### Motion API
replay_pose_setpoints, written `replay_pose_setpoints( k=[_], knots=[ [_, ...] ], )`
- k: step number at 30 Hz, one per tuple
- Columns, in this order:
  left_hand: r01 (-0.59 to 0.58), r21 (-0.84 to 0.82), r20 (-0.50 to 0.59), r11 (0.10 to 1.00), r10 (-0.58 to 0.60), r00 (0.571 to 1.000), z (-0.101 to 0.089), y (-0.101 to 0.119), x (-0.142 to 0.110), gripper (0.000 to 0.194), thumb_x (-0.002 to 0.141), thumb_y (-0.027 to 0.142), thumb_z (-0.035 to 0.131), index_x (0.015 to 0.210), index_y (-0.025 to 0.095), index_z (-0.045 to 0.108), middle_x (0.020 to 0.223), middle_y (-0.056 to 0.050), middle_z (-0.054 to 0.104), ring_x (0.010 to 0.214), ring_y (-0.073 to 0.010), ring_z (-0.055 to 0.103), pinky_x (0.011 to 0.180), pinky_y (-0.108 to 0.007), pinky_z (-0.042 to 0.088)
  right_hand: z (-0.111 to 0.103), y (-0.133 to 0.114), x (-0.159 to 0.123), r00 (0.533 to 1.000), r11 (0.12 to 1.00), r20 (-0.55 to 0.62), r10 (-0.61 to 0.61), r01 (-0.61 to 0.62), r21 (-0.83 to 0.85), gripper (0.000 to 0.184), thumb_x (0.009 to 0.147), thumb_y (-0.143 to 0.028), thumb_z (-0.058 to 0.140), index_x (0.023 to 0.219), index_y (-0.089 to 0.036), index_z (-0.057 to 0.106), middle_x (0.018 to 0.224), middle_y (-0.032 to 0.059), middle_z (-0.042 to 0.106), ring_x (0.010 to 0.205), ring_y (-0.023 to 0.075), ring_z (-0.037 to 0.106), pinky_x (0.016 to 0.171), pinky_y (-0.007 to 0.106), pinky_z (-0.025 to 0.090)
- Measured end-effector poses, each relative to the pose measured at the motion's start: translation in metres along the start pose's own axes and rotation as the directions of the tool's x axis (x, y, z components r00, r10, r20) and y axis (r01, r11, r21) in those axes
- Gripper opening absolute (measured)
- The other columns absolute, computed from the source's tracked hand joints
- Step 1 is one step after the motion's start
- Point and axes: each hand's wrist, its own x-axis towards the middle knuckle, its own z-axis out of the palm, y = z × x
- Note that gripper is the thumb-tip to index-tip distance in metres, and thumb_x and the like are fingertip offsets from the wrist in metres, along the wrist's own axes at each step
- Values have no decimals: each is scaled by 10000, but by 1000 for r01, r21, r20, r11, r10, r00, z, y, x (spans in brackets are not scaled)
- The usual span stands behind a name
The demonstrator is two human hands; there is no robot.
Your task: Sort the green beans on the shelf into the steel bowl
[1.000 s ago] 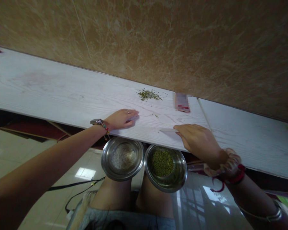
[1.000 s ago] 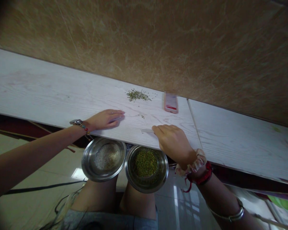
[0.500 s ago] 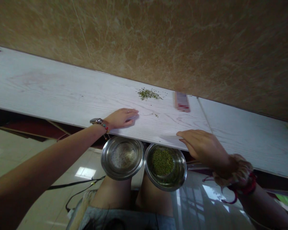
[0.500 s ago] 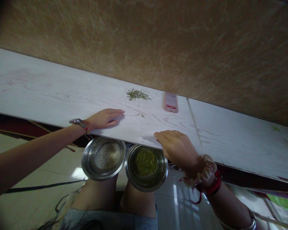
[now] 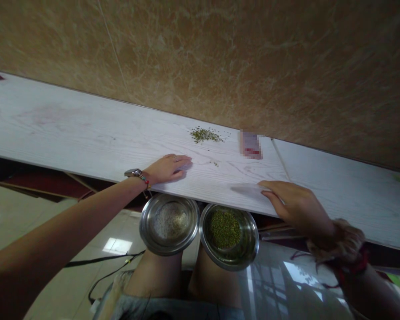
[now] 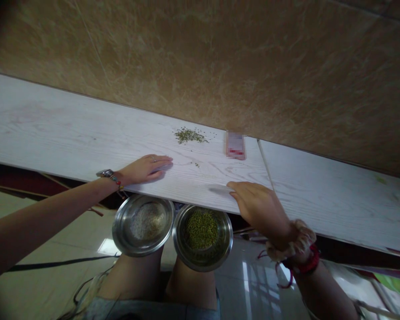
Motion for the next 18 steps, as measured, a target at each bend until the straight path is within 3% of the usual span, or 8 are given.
replay_pose_setpoints(
  k=[3, 9, 18],
  knots=[
    [53, 17, 41, 998, -54, 998, -3, 1, 0, 451, 912, 372, 381, 1327, 199, 405, 1439, -83, 401, 1316, -233, 361, 1051, -407, 299, 19, 11, 11, 998, 998, -48, 43, -46, -53, 251, 882, -172, 440, 975, -138, 670, 895, 93, 732, 788, 198, 681, 708, 324, 533],
    [67, 35, 87, 997, -69, 994, -3, -1, -1, 442, 939, 403, 342, 1347, 239, 379, 1463, -60, 365, 1334, -227, 330, 1061, -410, 264, 51, 19, 43, 996, 995, -39, 79, -81, -64, 285, 844, -105, 423, 968, -149, 676, 882, 95, 729, 785, 201, 664, 703, 337, 505],
    [93, 11, 86, 996, -93, 992, -3, 0, 1, 442, 923, 389, 355, 1326, 214, 405, 1448, -72, 390, 1320, -245, 355, 1053, -449, 282, 65, 20, 51, 999, 996, -35, 34, -37, -79, 313, 845, -87, 386, 952, -155, 672, 836, 75, 720, 762, 182, 647, 670, 316, 472]
  ],
)
